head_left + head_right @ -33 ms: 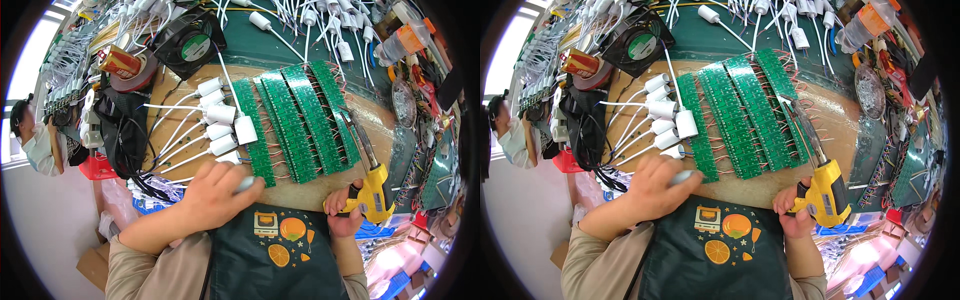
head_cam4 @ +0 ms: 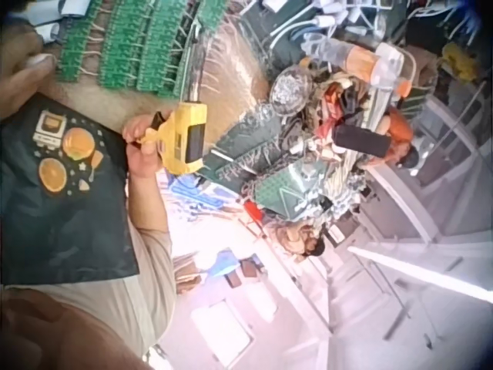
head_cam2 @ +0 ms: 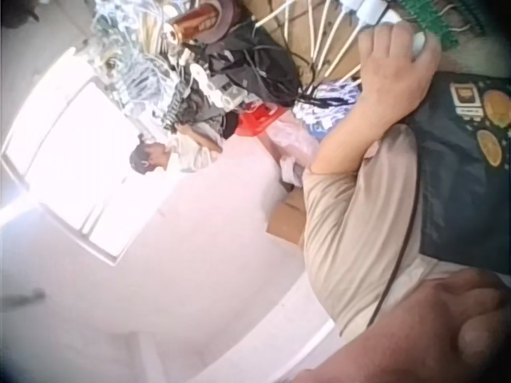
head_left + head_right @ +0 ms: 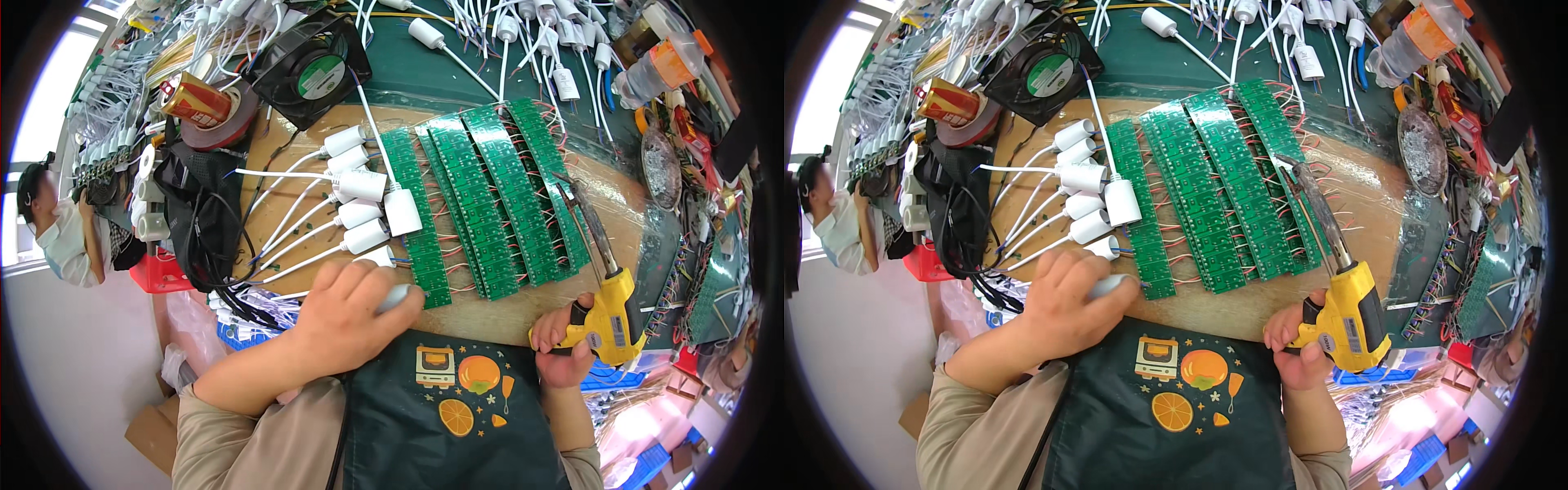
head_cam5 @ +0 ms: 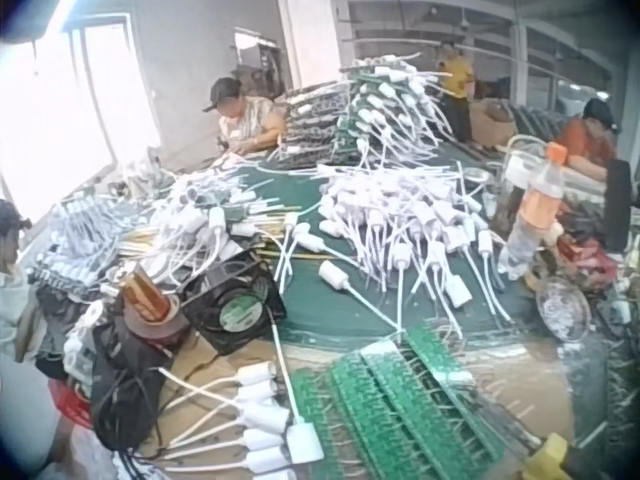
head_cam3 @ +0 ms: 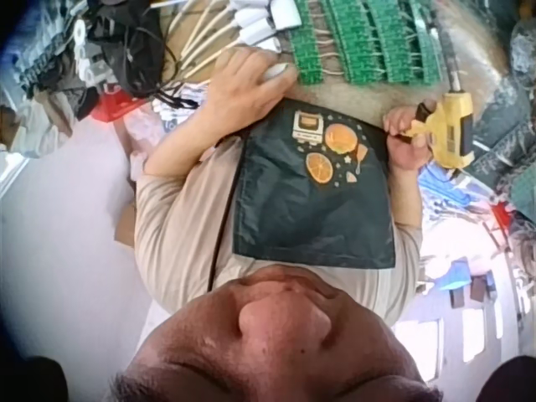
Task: The person solders electronic components onto green circuit boards with a soldering iron, connecting the components with wiring.
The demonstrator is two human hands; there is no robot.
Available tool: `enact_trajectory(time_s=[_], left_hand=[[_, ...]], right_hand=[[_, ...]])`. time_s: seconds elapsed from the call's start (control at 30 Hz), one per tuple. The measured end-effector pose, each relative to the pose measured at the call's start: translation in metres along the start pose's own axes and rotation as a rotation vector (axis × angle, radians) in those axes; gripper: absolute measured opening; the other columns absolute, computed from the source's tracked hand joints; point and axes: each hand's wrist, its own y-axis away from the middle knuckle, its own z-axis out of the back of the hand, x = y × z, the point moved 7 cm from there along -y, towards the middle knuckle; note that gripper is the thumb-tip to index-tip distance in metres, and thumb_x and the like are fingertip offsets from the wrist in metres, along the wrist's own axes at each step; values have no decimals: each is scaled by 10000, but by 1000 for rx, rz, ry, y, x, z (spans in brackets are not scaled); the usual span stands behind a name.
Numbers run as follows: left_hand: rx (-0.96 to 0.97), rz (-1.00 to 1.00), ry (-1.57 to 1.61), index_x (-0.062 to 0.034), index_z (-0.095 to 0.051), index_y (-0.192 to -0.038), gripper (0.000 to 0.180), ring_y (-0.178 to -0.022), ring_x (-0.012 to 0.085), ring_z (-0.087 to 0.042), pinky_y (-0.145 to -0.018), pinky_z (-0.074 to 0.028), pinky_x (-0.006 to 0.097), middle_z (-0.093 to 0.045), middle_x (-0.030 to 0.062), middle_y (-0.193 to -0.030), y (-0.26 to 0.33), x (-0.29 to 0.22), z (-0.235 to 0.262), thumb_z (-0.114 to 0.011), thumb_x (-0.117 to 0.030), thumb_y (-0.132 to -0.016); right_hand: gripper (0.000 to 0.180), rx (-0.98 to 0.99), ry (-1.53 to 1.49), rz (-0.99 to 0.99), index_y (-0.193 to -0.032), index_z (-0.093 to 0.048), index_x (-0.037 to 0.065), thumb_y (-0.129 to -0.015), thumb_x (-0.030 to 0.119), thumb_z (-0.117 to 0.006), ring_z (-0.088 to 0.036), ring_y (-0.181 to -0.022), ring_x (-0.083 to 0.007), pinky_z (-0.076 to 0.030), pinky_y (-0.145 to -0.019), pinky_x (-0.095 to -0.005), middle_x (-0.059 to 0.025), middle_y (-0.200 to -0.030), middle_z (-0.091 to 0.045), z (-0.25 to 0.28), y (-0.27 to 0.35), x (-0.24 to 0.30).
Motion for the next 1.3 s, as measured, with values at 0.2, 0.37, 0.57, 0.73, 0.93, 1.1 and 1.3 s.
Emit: enact_trajectory(time_s=[0.2,0.37,0.57,0.73,0.93,1.1,1.3], left_hand=[[-192,110,-45,-94,-651,-932,309,-856,218,-550,-756,-401,368,-530,55,-943,9,8,-5,-659,-131,-625],[-214,157,-44,-110,-663,-938,359,-885,253,-551,-747,-387,379,-512,61,-936,6,10,-11,-735,-60,-590],[-274,172,-32,-105,-671,-895,308,-1005,293,-559,-817,-395,428,-539,69,-982,8,14,-18,-733,-55,-598],[-337,199,-31,-101,-665,-852,258,-1057,310,-559,-876,-402,462,-559,71,-1012,12,14,-19,-731,-51,-607],[-384,150,18,-88,-643,-818,233,-1070,320,-559,-985,-383,531,-574,69,-998,14,11,-17,-731,-43,-606],[-358,146,7,-73,-627,-800,146,-1080,288,-571,-1020,-352,529,-567,65,-979,13,8,-22,-668,-97,-662],[-366,150,17,-70,-631,-800,149,-1078,290,-572,-1019,-356,527,-566,68,-979,13,10,-23,-669,-93,-657]], right_hand=[[694,20,7,-53,-1317,-380,71,-801,371,-733,-487,-572,-152,-422,-510,-305,-27,-693,-490,-3,1,-1],[687,82,89,-82,-1290,-376,71,-817,439,-713,-459,-549,-134,-395,-493,-280,-13,-703,-467,-7,8,-1],[736,290,240,-252,-1280,-421,98,-758,484,-769,-480,-585,-150,-412,-526,-291,-3,-694,-475,-23,29,-7],[323,293,286,-329,-827,-588,49,-768,328,-740,-546,-626,-161,-413,-542,-289,-56,-731,-578,-9,40,-10],[334,473,505,-421,-734,-583,59,-749,355,-737,-537,-580,-190,-414,-528,-317,-41,-663,-564,-9,46,-14],[318,348,407,-409,-700,-575,62,-771,346,-701,-532,-569,-198,-411,-532,-324,-44,-644,-555,-10,43,-20],[303,328,389,-466,-791,-576,39,-767,305,-717,-528,-563,-175,-416,-529,-305,-49,-662,-559,-3,47,-25]])
